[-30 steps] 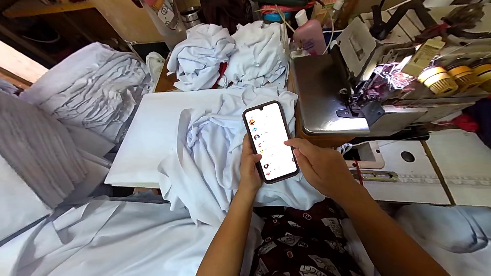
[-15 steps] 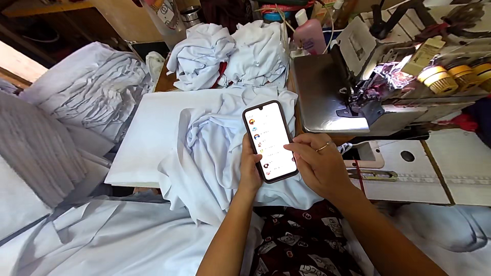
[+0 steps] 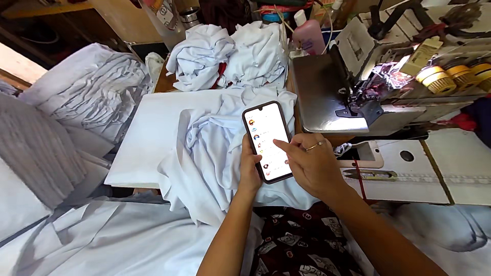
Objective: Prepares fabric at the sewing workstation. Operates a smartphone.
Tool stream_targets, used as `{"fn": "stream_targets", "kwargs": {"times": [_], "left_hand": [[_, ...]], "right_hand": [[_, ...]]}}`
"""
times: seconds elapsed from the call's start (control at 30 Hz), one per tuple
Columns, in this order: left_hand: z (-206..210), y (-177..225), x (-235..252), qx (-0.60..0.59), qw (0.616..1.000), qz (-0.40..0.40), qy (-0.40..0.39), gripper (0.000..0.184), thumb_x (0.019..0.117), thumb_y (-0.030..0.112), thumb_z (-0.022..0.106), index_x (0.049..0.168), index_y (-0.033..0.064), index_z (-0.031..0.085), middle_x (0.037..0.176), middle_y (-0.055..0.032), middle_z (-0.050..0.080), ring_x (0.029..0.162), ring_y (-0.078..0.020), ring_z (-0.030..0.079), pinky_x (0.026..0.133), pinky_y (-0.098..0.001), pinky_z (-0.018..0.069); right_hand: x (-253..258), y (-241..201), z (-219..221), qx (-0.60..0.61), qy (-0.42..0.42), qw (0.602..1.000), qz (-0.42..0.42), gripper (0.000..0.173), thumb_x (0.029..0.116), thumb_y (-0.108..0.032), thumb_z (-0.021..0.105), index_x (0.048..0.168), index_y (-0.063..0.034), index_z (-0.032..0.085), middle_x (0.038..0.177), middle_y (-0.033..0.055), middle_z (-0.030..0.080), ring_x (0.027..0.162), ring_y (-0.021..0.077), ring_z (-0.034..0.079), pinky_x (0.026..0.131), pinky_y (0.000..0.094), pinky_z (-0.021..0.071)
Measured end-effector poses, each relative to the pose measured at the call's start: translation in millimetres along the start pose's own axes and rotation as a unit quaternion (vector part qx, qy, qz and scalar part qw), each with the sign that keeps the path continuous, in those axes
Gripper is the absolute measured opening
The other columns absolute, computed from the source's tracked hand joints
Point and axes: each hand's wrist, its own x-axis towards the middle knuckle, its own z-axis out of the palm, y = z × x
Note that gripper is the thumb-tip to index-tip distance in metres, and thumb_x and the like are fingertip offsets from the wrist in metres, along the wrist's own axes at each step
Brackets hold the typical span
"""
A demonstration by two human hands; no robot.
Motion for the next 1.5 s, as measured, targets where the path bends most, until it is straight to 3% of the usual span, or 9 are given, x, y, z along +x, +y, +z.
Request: {"fn": "stream_targets", "kwargs": {"times": [0.1,0.2,0.3,0.37,0.63,0.87,1.07,1.37,1.5], "left_hand": [[-1,-1,0,0.002,1.000,0.006,-0.007,0.057,0.0811,0.004,0.038,0.137,0.0146,0.040,0.110,0.0063,0.069,0.095,-0.0041,0.070,0.084,-0.0286,0.0595],[-1,-1,0,0.005,1.000,0.007,-0.008,0.058,0.0812,0.004,0.038,0.138,0.0145,0.039,0.111,0.0059,0.069,0.096,-0.0044,0.070,0.085,-0.0288,0.0595],[0,0,-2,0.012,1.000,0.007,-0.003,0.061,0.0805,0.004,0.039,0.140,0.0147,0.038,0.114,0.0067,0.068,0.098,-0.0028,0.069,0.086,-0.0273,0.0587],[-1,-1,-2,0.018,1.000,0.006,0.003,0.063,0.0797,0.004,0.040,0.142,0.0138,0.036,0.116,0.0058,0.067,0.100,-0.0034,0.068,0.087,-0.0279,0.0583],[-1,-1,-2,0.033,0.999,0.005,0.003,0.068,0.0787,0.005,0.041,0.145,0.0131,0.033,0.120,0.0045,0.065,0.104,-0.0036,0.067,0.089,-0.0288,0.0577],[-2,-1,-2,0.039,0.999,0.000,0.000,0.068,0.0793,0.005,0.042,0.146,0.0146,0.034,0.120,0.0054,0.065,0.104,-0.0033,0.067,0.089,-0.0286,0.0577],[-2,-1,-2,0.028,1.000,0.004,-0.003,0.066,0.0791,0.005,0.041,0.144,0.0153,0.035,0.119,0.0060,0.066,0.103,-0.0038,0.067,0.089,-0.0287,0.0578],[-2,-1,-2,0.025,1.000,0.005,-0.006,0.067,0.0796,0.004,0.041,0.146,0.0143,0.034,0.121,0.0053,0.065,0.104,-0.0036,0.067,0.089,-0.0288,0.0574],[-3,-2,-1,0.008,1.000,0.005,-0.014,0.065,0.0796,0.005,0.041,0.143,0.0159,0.035,0.119,0.0058,0.066,0.102,-0.0044,0.068,0.088,-0.0291,0.0580]], "right_hand": [[-7,5,-3,0.042,0.021,0.999,0.023,0.036,0.1011,-0.018,0.045,0.120,-0.0135,0.075,0.100,0.0119,0.066,0.093,0.0266,0.062,0.079,0.0425,0.0490],[-18,13,-1,0.087,0.034,0.994,0.061,0.034,0.1035,-0.018,0.045,0.119,-0.0034,0.072,0.106,0.0157,0.067,0.094,0.0218,0.065,0.081,0.0334,0.0542],[-29,17,4,0.143,0.023,0.985,0.099,0.036,0.1047,-0.020,0.045,0.120,0.0041,0.066,0.105,0.0174,0.068,0.086,0.0147,0.064,0.077,0.0248,0.0540],[-35,18,7,0.172,0.012,0.979,0.107,0.038,0.1061,-0.022,0.044,0.124,0.0061,0.063,0.105,0.0172,0.069,0.089,0.0133,0.065,0.080,0.0239,0.0536],[-47,20,17,0.189,-0.015,0.977,0.102,0.049,0.1073,-0.029,0.041,0.137,0.0061,0.057,0.110,0.0165,0.070,0.097,0.0166,0.066,0.087,0.0304,0.0542],[-51,21,18,0.175,-0.030,0.980,0.087,0.059,0.0979,-0.034,0.051,0.141,0.0058,0.054,0.114,0.0176,0.071,0.098,0.0215,0.067,0.086,0.0380,0.0550],[-51,20,20,0.168,-0.020,0.981,0.097,0.056,0.0957,-0.030,0.056,0.140,0.0049,0.056,0.112,0.0162,0.071,0.095,0.0203,0.066,0.085,0.0351,0.0545],[-50,22,15,0.171,-0.032,0.981,0.088,0.057,0.0997,-0.032,0.049,0.142,0.0051,0.054,0.112,0.0175,0.070,0.096,0.0220,0.066,0.086,0.0382,0.0540],[-48,23,8,0.155,-0.016,0.985,0.074,0.050,0.1009,-0.030,0.048,0.139,0.0015,0.058,0.114,0.0159,0.069,0.096,0.0194,0.064,0.082,0.0334,0.0531]]}}
